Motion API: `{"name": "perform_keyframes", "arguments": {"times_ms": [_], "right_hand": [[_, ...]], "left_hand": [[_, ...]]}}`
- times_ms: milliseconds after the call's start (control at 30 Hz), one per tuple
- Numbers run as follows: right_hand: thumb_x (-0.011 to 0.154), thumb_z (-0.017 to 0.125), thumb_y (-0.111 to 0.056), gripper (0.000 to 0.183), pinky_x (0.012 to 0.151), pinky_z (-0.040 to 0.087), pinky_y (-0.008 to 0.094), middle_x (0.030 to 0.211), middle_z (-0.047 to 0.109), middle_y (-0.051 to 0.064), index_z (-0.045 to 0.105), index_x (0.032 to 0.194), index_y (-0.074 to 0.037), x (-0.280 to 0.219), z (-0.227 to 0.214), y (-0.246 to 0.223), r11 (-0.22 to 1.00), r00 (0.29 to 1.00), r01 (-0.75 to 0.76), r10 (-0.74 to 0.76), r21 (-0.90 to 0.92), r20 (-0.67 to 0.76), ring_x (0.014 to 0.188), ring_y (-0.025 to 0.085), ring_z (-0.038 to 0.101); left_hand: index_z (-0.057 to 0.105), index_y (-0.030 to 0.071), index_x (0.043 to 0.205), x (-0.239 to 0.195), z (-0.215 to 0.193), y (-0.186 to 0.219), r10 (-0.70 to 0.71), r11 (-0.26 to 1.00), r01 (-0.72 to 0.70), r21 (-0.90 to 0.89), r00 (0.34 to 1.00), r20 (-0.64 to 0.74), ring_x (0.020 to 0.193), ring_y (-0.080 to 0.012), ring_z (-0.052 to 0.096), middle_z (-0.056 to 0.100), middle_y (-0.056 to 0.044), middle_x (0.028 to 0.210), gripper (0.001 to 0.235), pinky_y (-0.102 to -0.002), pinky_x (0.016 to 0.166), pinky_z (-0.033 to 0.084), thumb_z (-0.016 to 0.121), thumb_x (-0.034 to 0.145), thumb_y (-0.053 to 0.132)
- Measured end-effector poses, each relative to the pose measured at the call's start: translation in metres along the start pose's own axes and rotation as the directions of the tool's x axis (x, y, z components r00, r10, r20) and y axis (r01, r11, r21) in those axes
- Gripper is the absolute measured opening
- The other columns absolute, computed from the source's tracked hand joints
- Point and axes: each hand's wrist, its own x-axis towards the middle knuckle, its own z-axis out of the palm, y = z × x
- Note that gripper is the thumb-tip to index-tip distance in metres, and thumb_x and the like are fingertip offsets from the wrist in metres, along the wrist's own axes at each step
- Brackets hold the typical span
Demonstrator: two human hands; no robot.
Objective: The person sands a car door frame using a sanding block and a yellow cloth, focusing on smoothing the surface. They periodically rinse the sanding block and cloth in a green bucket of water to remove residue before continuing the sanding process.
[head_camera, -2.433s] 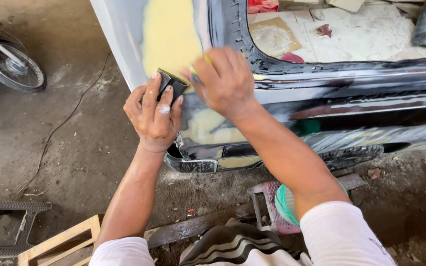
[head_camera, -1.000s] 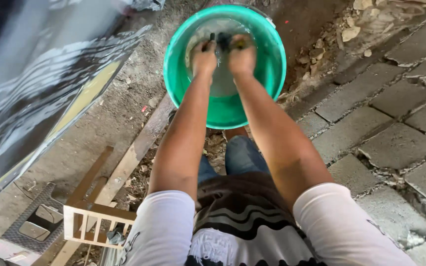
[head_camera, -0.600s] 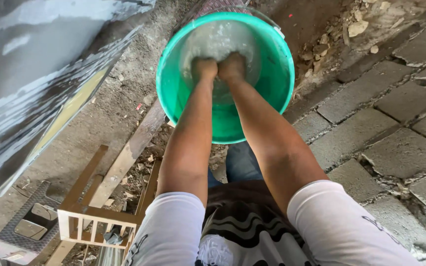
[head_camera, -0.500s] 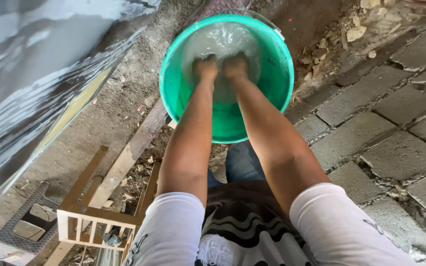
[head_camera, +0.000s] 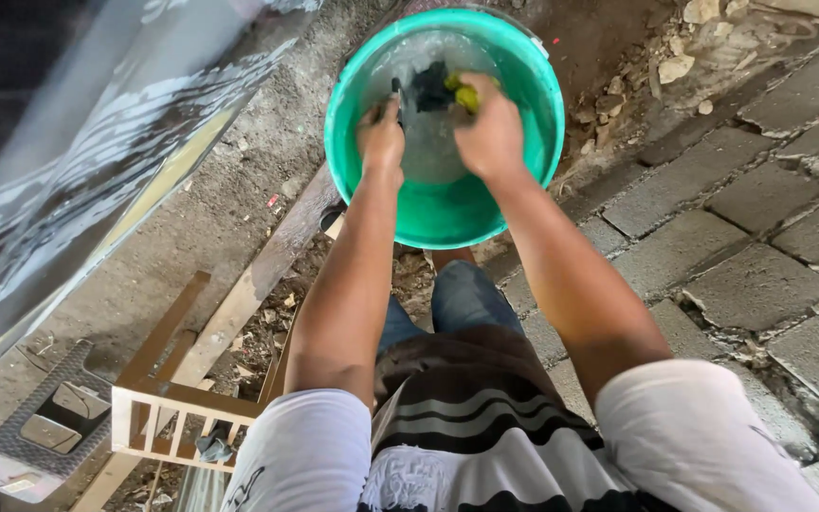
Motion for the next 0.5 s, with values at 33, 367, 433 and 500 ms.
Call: {"name": "perform_keyframes", "arguments": {"times_ms": [33, 367, 433, 500], "right_hand": [[0.094, 0.071, -0.011, 0.041, 0.091, 0.053, 0.044, 0.116, 0.068, 0.017, 0.062, 0.134, -0.012, 0.015, 0.010, -0.003, 0.921, 0.965, -0.142, 0.211, -0.363, 0.158, 0.106, 0.034, 0.066], [0.097, 0.053, -0.017, 0.029, 0.091, 0.054, 0.049, 0.119, 0.070, 0.020, 0.067, 0.120, -0.008, -0.002, 0.056, 0.083, 0.563, 0.681, 0.070, 0.576, -0.823, 0.452, 0.108, 0.037, 0.069], [0.093, 0.059, -0.015, 0.026, 0.090, 0.054, 0.049, 0.111, 0.072, 0.020, 0.071, 0.114, -0.008, -0.013, 0.009, 0.003, 0.735, 0.771, 0.097, 0.371, -0.671, 0.518, 0.104, 0.038, 0.069], [0.089, 0.064, -0.013, 0.023, 0.089, 0.053, 0.048, 0.103, 0.074, 0.021, 0.074, 0.108, -0.008, -0.029, -0.041, -0.079, 0.860, 0.836, 0.153, 0.151, -0.486, 0.528, 0.099, 0.040, 0.070]], "left_hand": [[0.067, -0.002, 0.127, -0.004, -0.002, 0.004, -0.008, 1.000, 0.008, 0.021, 1.000, -0.028, 0.116, -0.0264, 0.066, 0.070, -0.015, 0.130, 0.050, -0.037, 0.099, 0.049, 0.069, 0.093, 0.034], [0.070, 0.000, 0.122, -0.009, -0.003, 0.012, -0.029, 0.992, 0.036, 0.117, 0.998, -0.056, 0.104, -0.0242, 0.070, 0.075, -0.014, 0.120, 0.045, -0.036, 0.092, 0.052, 0.068, 0.093, 0.034], [0.072, 0.000, 0.121, 0.008, -0.003, -0.011, -0.008, 0.994, 0.014, 0.104, 0.999, -0.054, 0.104, -0.0239, 0.070, 0.075, -0.015, 0.120, 0.044, -0.036, 0.092, 0.052, 0.069, 0.092, 0.033], [0.073, 0.000, 0.120, 0.020, -0.002, -0.029, 0.008, 0.996, -0.003, 0.093, 0.999, -0.051, 0.104, -0.0236, 0.070, 0.076, -0.015, 0.119, 0.044, -0.036, 0.092, 0.052, 0.069, 0.091, 0.032]]}}
